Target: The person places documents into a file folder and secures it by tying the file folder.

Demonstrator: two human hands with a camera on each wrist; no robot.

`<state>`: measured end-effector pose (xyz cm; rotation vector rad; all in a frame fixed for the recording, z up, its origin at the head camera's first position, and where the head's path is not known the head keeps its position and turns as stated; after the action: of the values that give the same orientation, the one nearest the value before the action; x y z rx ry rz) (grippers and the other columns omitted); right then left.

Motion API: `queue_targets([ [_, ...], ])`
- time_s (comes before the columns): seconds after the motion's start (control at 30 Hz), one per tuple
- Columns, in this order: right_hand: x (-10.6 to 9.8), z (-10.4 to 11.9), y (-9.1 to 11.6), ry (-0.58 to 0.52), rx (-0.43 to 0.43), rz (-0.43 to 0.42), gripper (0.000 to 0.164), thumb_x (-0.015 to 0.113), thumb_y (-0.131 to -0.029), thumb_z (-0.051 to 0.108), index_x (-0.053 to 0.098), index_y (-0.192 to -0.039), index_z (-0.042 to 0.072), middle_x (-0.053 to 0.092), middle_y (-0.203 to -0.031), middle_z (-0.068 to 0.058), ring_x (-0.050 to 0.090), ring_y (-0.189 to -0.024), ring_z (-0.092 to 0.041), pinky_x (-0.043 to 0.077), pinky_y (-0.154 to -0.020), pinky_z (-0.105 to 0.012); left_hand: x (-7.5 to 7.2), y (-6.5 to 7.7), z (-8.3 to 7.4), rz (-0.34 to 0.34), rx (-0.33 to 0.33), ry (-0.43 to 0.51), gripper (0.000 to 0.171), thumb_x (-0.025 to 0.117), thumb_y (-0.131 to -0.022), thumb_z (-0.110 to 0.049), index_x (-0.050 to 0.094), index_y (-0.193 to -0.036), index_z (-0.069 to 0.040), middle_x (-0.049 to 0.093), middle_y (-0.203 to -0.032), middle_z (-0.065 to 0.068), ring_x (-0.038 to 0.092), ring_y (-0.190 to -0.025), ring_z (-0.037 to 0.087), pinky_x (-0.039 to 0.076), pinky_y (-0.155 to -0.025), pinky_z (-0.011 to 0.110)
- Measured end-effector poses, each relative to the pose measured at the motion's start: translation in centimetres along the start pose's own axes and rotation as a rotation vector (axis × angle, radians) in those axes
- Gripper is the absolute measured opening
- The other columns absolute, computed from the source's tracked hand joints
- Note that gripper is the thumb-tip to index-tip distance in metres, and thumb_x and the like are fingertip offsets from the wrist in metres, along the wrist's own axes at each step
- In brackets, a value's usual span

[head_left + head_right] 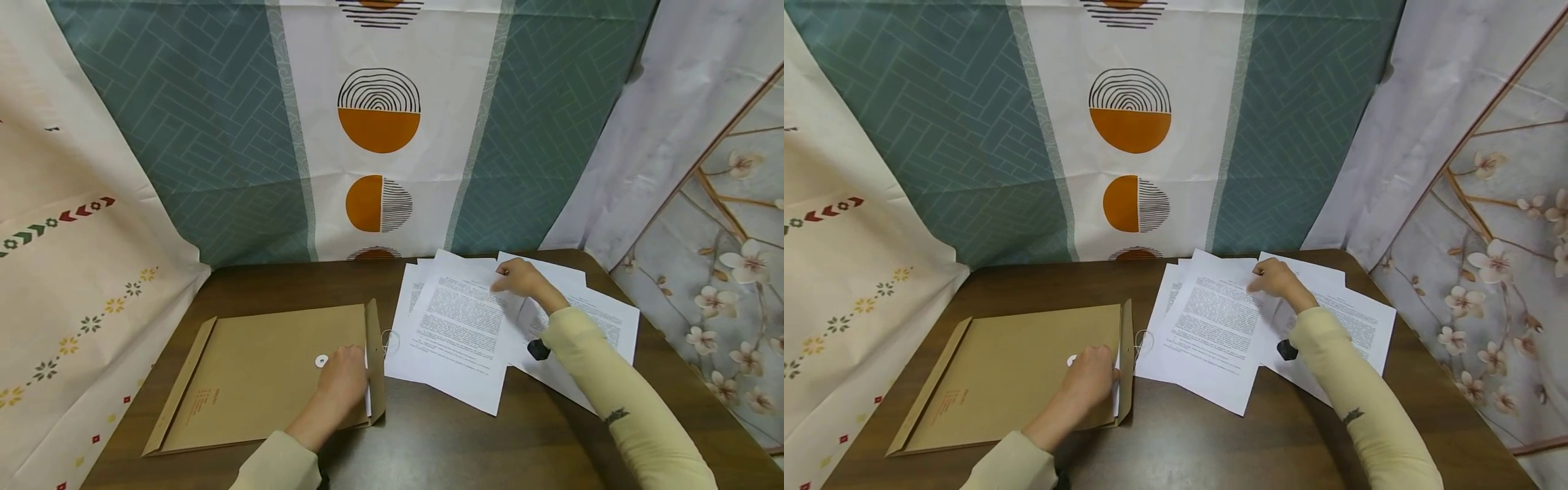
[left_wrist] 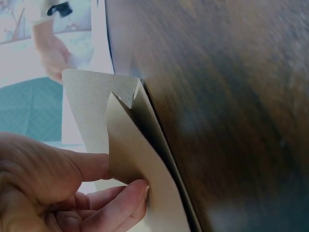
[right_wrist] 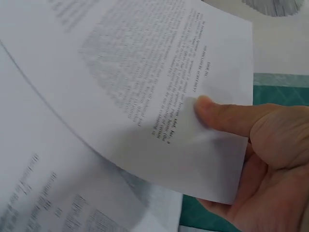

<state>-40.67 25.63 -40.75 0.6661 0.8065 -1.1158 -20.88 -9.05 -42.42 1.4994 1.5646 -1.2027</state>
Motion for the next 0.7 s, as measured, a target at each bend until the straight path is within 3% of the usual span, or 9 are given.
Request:
queue_targets([
  [0.13, -1.0, 0.4, 0.7, -0.017, 0.005, 0.03, 0.027, 0.074, -0.089, 0.011, 0.05, -0.078, 0.007, 0.035, -0.069, 0.0, 0.037, -0.066, -0.018, 0.034, -0.062, -0.035, -0.2, 0.1, 0.0, -0.009, 0.01, -0.013, 0.015, 0.079, -0.08, -0.001, 0.066, -0.078, 0.007, 0.068, -0.077, 0.022, 0.07, -0.072, 0.04, 0.056, -0.062, 0.048],
  [0.2, -1.6, 0.7, 1.2, 0.0, -0.003, 0.028, 0.018, 0.076, -0.088, 0.01, 0.063, -0.09, -0.002, 0.051, -0.075, -0.008, 0.048, -0.073, -0.021, 0.041, -0.066, -0.036, -0.2, 0.1, 0.0, -0.012, 0.008, -0.019, 0.016, 0.079, -0.08, -0.001, 0.066, -0.077, 0.007, 0.068, -0.077, 0.022, 0.071, -0.072, 0.041, 0.056, -0.062, 0.048],
  [0.37, -3.1, 0.9, 2.7, -0.015, 0.009, 0.038, 0.03, 0.075, -0.092, 0.012, 0.072, -0.112, -0.01, 0.068, -0.096, -0.016, 0.057, -0.082, -0.023, 0.048, -0.072, -0.036, 0.1, 0.0, 0.1, 0.001, -0.021, -0.014, 0.017, 0.08, -0.08, -0.003, 0.066, -0.076, 0.006, 0.068, -0.078, 0.023, 0.071, -0.073, 0.04, 0.056, -0.061, 0.048],
  [0.53, -4.8, 1.6, 4.3, -0.084, 0.003, 0.046, 0.029, 0.069, -0.098, 0.02, 0.073, -0.106, -0.008, 0.062, -0.086, -0.005, 0.054, -0.073, -0.017, 0.047, -0.065, -0.033, 0.2, -0.1, 0.1, 0.014, -0.028, -0.015, 0.018, 0.08, -0.081, -0.004, 0.066, -0.079, 0.007, 0.069, -0.079, 0.023, 0.071, -0.074, 0.04, 0.056, -0.062, 0.048],
  [0.7, -6.3, 2.1, 5.7, -0.153, 0.016, 0.054, 0.031, 0.069, -0.099, 0.022, 0.071, -0.106, -0.008, 0.065, -0.083, -0.006, 0.06, -0.07, -0.018, 0.051, -0.062, -0.034, 0.2, -0.2, 0.2, 0.014, -0.027, -0.012, 0.017, 0.08, -0.081, -0.003, 0.067, -0.08, 0.008, 0.069, -0.08, 0.024, 0.071, -0.074, 0.04, 0.056, -0.062, 0.047],
])
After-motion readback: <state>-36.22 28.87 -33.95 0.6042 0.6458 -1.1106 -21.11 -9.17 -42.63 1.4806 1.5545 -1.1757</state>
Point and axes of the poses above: each hand's wrist, its own y-axis away from the middle knuckle, its own x-axis out of the palm, z = x × y, the point moved 6 cm from there along -y, towards the middle knuckle
